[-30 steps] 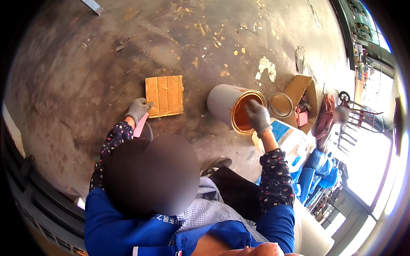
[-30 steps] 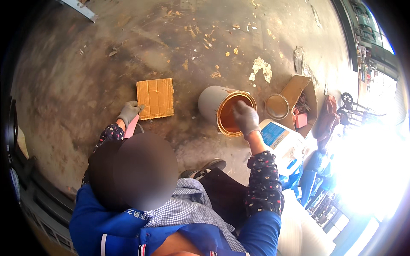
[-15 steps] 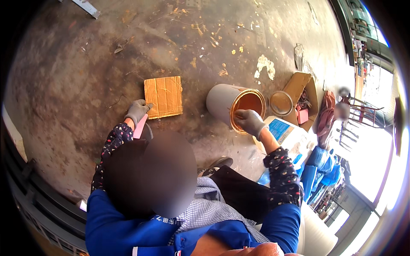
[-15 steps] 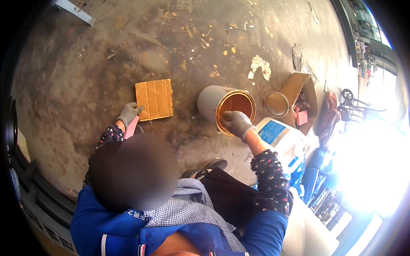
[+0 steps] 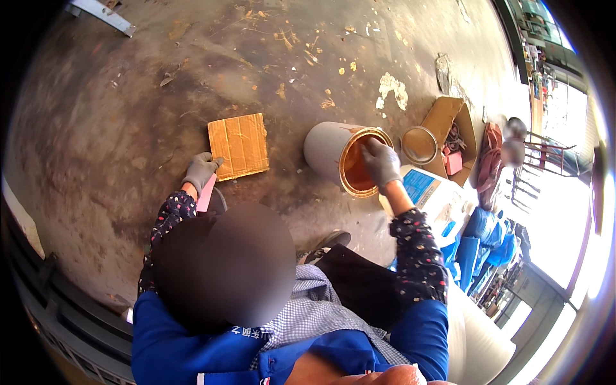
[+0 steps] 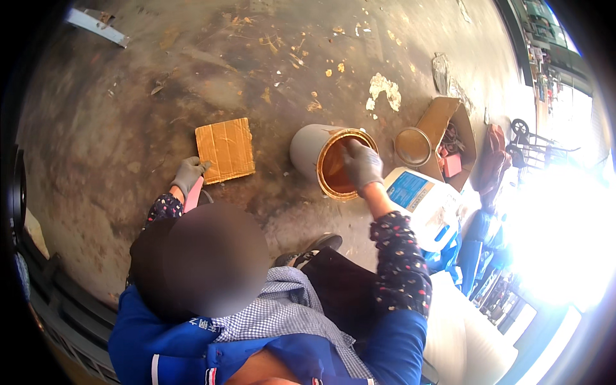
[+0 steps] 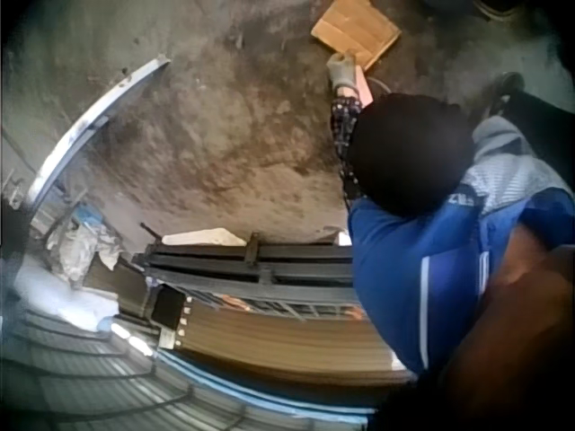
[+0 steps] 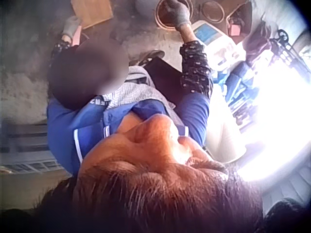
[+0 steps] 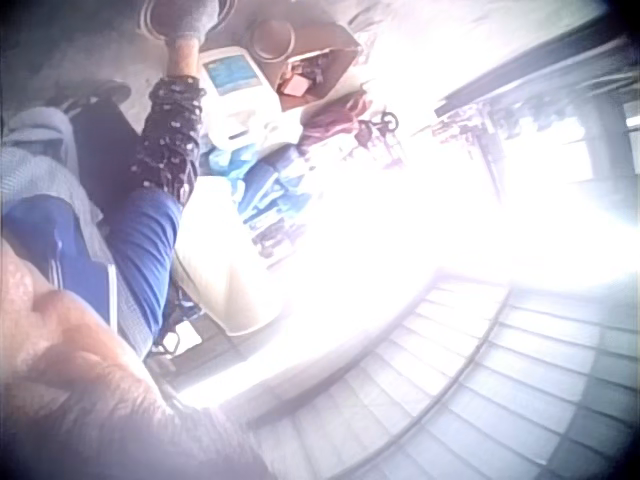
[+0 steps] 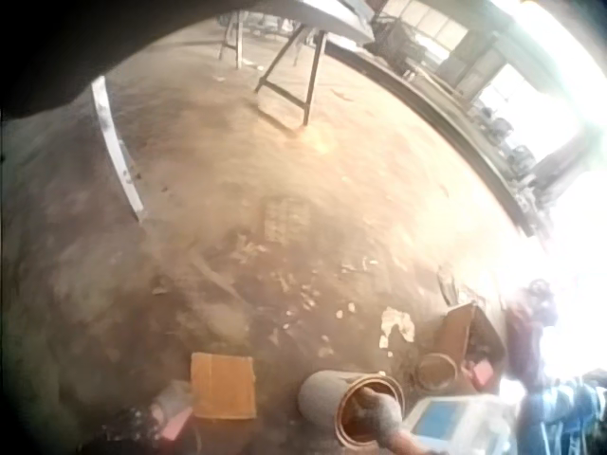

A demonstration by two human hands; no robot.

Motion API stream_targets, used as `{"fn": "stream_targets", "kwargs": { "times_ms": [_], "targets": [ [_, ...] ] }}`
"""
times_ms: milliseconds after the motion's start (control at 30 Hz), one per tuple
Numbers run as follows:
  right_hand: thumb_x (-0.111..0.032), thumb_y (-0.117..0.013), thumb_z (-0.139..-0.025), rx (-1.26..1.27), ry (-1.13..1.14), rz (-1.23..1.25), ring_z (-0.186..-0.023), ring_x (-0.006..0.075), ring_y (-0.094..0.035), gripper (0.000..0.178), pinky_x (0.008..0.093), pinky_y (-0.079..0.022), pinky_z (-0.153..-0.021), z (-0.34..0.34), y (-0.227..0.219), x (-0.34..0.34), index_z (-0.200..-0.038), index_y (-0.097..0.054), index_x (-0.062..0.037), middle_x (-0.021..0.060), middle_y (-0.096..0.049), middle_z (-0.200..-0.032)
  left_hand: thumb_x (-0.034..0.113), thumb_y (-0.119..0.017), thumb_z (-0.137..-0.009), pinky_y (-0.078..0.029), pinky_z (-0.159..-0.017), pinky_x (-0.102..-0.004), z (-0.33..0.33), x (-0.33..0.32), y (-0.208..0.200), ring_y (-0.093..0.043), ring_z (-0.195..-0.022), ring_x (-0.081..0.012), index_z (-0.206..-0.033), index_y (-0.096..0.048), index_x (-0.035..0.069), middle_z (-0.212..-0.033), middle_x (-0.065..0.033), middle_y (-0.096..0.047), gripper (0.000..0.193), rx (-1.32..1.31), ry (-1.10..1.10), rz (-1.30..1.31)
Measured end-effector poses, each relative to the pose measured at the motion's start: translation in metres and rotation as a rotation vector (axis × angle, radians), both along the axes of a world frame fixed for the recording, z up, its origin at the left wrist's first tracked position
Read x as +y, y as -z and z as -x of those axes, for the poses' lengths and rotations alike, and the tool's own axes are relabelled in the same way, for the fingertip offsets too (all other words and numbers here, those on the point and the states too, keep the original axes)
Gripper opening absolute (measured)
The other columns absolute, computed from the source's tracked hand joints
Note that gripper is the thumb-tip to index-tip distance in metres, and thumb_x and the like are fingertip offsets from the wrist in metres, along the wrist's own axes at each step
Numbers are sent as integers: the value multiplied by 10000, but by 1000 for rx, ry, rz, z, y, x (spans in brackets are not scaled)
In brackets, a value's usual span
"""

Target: The person scoops a gold-colored paste from a container onto a square sheet and uses a pink sponge to rub the paste onto a dark metal gate. The person repeatedly applies the paste to different sections of the gate's vertical bars and decorative elements.

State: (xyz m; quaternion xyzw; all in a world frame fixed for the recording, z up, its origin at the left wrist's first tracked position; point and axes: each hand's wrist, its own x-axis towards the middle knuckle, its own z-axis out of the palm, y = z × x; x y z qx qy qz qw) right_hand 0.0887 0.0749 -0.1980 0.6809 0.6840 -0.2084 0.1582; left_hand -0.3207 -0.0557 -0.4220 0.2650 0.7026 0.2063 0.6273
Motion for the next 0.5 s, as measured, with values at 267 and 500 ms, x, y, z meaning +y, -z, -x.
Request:
{"fn": "stream_targets", "kwargs": {
  "times_ms": [267, 500],
  "targets": [
    [-260, -605, -934, 83, -163, 57, -902, 402, -674, 202, 475, -515, -778, -8, -21, -4, -1062, -656, -112, 202, -690, -901, 205, -732, -930, -440, -459, -310, 2, 0, -10, -557, -502, -127, -856, -672, -14, -624, -25, -579, 239, 2, 4, 5],
    [-264, -603, -931, 87, -360, 446, -911, 392, -689, 186, 473, -530, -780, -2, -13, -9, -1028, -674, -122, 177, -709, -947, 234, -728, -936, -432, -453, -321, -1, 6, -16, -545, -484, -128, -845, -666, -5, -617, -31, -580, 264, 19, 34, 45]
  ]
}}
